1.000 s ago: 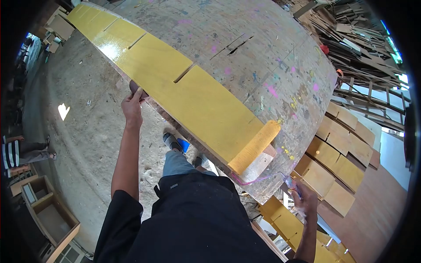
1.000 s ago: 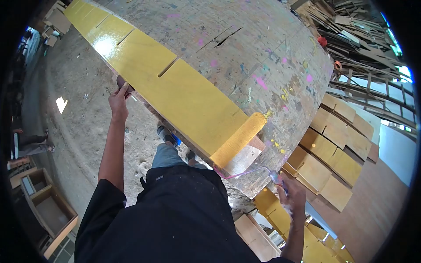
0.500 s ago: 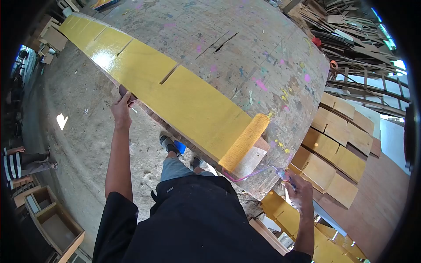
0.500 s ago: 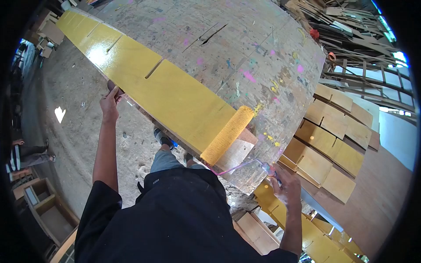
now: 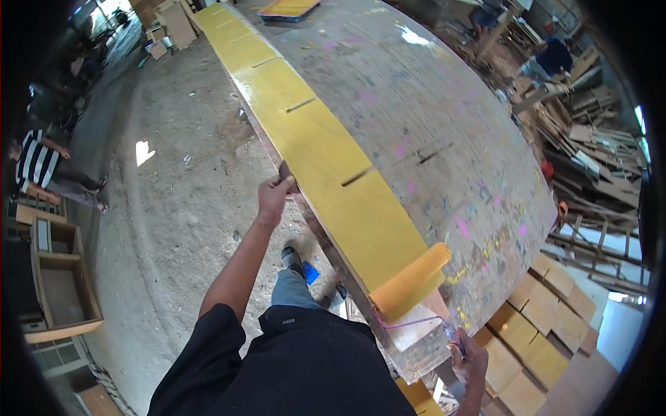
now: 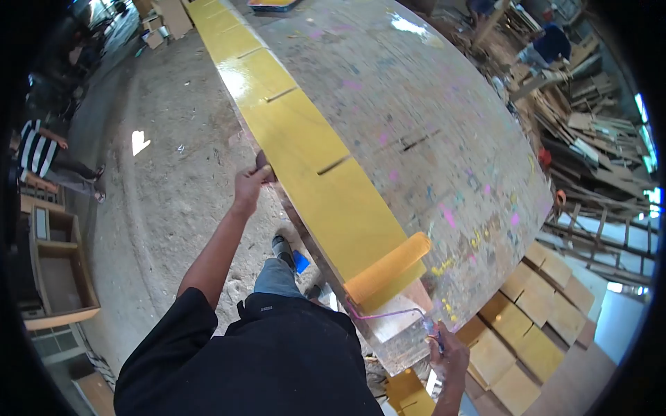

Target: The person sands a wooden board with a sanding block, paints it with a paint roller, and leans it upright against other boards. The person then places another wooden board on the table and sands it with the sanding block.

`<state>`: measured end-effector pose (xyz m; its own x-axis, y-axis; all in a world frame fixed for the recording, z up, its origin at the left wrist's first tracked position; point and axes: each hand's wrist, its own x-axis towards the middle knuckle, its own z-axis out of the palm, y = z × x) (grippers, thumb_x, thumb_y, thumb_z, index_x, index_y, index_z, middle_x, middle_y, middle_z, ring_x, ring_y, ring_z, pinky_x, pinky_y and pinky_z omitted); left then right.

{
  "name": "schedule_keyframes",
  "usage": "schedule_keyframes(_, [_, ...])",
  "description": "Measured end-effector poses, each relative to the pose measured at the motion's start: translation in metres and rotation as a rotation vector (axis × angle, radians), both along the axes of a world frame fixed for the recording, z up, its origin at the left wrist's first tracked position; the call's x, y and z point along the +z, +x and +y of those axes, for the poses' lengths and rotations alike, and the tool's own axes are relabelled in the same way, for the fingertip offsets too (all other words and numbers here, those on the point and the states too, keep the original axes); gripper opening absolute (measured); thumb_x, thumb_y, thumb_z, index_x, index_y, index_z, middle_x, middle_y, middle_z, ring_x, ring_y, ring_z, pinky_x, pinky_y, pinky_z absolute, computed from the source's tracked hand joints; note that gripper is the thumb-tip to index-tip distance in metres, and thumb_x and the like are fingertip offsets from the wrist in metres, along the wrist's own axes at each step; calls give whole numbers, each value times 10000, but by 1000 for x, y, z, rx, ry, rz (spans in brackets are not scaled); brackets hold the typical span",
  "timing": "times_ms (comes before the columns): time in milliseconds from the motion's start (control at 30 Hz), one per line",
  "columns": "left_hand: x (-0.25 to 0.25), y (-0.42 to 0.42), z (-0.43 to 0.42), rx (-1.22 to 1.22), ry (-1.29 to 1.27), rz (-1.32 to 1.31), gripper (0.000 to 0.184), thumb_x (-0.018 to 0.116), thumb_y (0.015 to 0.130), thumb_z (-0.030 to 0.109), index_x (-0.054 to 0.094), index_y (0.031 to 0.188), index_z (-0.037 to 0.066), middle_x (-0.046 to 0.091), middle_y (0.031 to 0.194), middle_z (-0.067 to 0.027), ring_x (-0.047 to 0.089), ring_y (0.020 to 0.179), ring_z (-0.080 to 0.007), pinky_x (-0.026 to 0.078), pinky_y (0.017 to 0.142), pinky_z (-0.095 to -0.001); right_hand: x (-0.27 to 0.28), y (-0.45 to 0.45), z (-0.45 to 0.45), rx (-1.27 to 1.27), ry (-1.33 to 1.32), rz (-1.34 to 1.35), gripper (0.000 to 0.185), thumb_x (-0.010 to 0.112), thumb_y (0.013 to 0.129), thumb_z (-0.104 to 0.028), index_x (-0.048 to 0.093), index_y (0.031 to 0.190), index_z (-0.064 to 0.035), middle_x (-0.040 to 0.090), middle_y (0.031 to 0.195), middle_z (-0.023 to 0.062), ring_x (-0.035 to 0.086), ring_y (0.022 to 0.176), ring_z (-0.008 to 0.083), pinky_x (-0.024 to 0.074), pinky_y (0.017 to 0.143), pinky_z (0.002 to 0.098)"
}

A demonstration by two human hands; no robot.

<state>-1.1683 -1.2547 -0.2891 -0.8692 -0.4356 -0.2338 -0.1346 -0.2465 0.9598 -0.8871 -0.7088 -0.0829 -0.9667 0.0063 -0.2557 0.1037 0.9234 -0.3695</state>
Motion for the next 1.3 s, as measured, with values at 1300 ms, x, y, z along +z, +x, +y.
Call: schedule_keyframes(1300, [-114, -58, -561, 387, -148, -548, 217, 773, 940, 216, 773, 915, 1, 725, 819, -23, 627, 714, -112, 486, 669, -305, -74, -613, -629, 123, 11, 114, 419, 699, 1002, -281, 660, 1357, -62, 744, 951, 264, 731, 882, 466, 553, 739, 531])
